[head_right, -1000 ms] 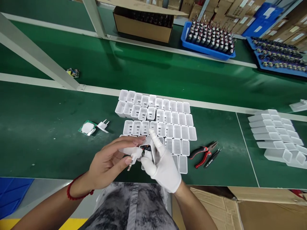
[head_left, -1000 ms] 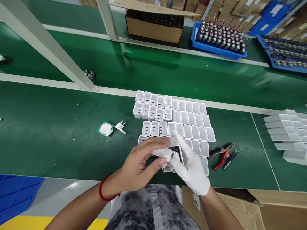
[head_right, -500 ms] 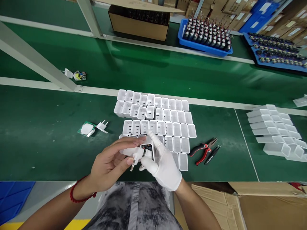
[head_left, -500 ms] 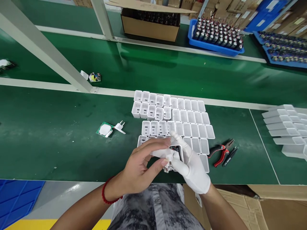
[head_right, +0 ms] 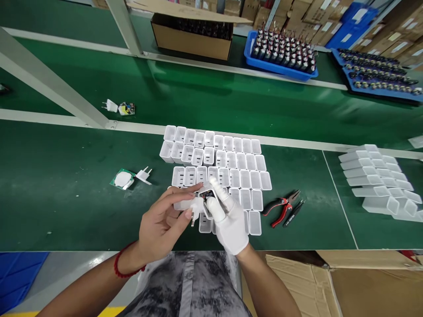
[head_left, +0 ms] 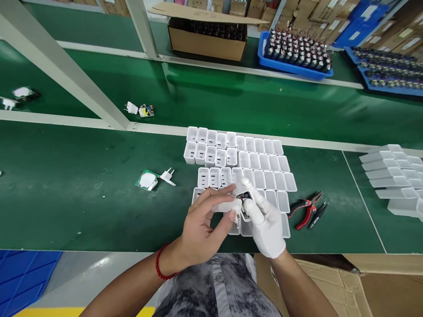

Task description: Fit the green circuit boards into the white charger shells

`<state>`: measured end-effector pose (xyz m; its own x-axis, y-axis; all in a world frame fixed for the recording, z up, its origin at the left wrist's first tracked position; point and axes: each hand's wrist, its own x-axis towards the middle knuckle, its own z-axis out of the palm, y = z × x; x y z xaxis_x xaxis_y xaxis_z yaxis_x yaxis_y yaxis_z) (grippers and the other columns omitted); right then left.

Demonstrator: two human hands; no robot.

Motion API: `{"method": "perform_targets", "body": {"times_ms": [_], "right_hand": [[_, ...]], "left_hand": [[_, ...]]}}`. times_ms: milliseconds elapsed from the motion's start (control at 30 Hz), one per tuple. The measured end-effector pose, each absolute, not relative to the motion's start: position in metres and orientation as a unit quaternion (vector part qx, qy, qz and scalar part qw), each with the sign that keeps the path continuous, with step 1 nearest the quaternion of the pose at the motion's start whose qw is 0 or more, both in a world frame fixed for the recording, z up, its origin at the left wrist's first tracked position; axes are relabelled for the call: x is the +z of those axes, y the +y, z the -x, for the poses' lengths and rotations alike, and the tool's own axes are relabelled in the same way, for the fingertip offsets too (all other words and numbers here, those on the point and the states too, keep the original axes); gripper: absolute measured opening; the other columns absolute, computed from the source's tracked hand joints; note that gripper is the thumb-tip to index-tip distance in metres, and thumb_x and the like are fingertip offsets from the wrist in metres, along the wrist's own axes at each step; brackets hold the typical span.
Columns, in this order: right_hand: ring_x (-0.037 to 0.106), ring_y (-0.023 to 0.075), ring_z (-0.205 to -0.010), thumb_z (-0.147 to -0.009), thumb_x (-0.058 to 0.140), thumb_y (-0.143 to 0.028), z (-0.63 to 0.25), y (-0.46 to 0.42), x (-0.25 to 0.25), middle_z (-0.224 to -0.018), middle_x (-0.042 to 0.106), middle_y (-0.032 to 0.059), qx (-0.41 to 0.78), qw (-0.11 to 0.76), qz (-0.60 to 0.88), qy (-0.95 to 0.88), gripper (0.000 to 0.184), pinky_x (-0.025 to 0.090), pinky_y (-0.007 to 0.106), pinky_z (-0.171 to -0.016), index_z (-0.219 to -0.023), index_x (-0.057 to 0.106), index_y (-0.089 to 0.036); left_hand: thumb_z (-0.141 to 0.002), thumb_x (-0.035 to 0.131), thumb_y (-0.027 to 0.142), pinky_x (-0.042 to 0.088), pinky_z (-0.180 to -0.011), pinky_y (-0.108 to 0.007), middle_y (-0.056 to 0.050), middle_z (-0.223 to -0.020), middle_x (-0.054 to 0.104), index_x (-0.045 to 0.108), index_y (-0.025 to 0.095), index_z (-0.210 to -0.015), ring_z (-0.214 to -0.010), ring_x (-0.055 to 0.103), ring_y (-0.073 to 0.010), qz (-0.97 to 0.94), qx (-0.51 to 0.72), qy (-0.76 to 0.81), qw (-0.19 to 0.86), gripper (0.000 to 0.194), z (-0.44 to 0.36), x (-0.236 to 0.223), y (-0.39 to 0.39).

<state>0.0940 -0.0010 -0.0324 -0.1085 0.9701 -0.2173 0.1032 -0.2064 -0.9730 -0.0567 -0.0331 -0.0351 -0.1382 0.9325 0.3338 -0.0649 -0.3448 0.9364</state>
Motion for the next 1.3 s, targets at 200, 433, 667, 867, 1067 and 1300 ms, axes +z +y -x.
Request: {"method": "perform_targets", "body": {"times_ms": [200, 433, 667, 867, 1067, 1300], "right_hand": [[0.069, 0.0202, -0.082, -0.082, 0.071, -0.062, -0.093, 0.006, -0.036, -0.096, 0.076, 0.0013, 0.665, 0.365, 0.497, -0.421, 0.062, 0.061, 0.036, -0.078, -0.135, 0.066, -0.031], [0.07, 0.0239, -0.097, -0.085, 0.066, -0.065, -0.1, 0.013, -0.023, -0.121, 0.07, 0.006, 0.721, 0.261, 0.448, -0.46, 0.079, 0.062, 0.039, -0.082, -0.153, 0.043, -0.033], [0.069, 0.0267, -0.103, -0.065, 0.089, -0.048, -0.104, 0.027, -0.013, -0.113, 0.072, 0.0061, 0.55, 0.357, 0.529, -0.538, 0.056, 0.055, 0.042, -0.097, -0.111, 0.067, -0.025], [0.069, 0.0282, -0.108, -0.074, 0.071, -0.07, -0.1, 0.048, -0.003, -0.106, 0.075, 0.0063, 0.62, 0.449, 0.482, -0.425, 0.054, 0.061, 0.039, -0.084, -0.104, 0.067, -0.025], [0.074, 0.0231, -0.086, -0.08, 0.064, -0.073, -0.099, 0.073, 0.014, -0.091, 0.074, 0.0042, 0.682, 0.427, 0.469, -0.364, 0.052, 0.061, 0.03, -0.059, -0.099, 0.067, -0.024], [0.072, 0.0194, -0.088, -0.081, 0.067, -0.067, -0.106, 0.095, 0.023, -0.095, 0.074, 0.0013, 0.723, 0.425, 0.443, -0.318, 0.044, 0.062, 0.027, -0.062, -0.098, 0.068, -0.026]], "left_hand": [[-0.093, 0.066, 0.022, 0.061, -0.089, -0.032, -0.008, -0.104, 0.072, 0.07, 0.022, -0.111, -0.118, 0.069, -0.0261, -0.463, 0.621, 0.448, 0.447, 0.018, 0.059, -0.036, -0.031], [-0.09, 0.069, 0.033, 0.061, -0.067, -0.023, -0.004, -0.098, 0.076, 0.07, 0.02, -0.101, -0.085, 0.073, -0.0159, -0.419, 0.59, 0.506, 0.47, 0.017, 0.063, -0.027, -0.023], [-0.09, 0.07, 0.038, 0.06, -0.062, -0.025, -0.004, -0.09, 0.077, 0.071, 0.019, -0.097, -0.077, 0.073, -0.0164, -0.453, 0.561, 0.478, 0.501, 0.02, 0.059, -0.016, -0.002], [-0.088, 0.065, 0.019, 0.057, -0.072, -0.028, -0.003, -0.081, 0.071, 0.074, 0.018, -0.082, -0.077, 0.067, -0.0146, -0.581, 0.529, 0.445, 0.429, 0.011, 0.053, -0.006, 0.022], [-0.087, 0.064, 0.021, 0.058, -0.076, -0.029, -0.004, -0.086, 0.073, 0.074, 0.018, -0.084, -0.083, 0.068, -0.0157, -0.553, 0.559, 0.46, 0.412, 0.011, 0.069, 0.002, 0.036], [-0.088, 0.065, 0.031, 0.057, -0.067, -0.027, -0.004, -0.08, 0.076, 0.072, 0.018, -0.081, -0.076, 0.07, -0.0164, -0.548, 0.503, 0.489, 0.455, 0.016, 0.092, -0.011, 0.023]]}}
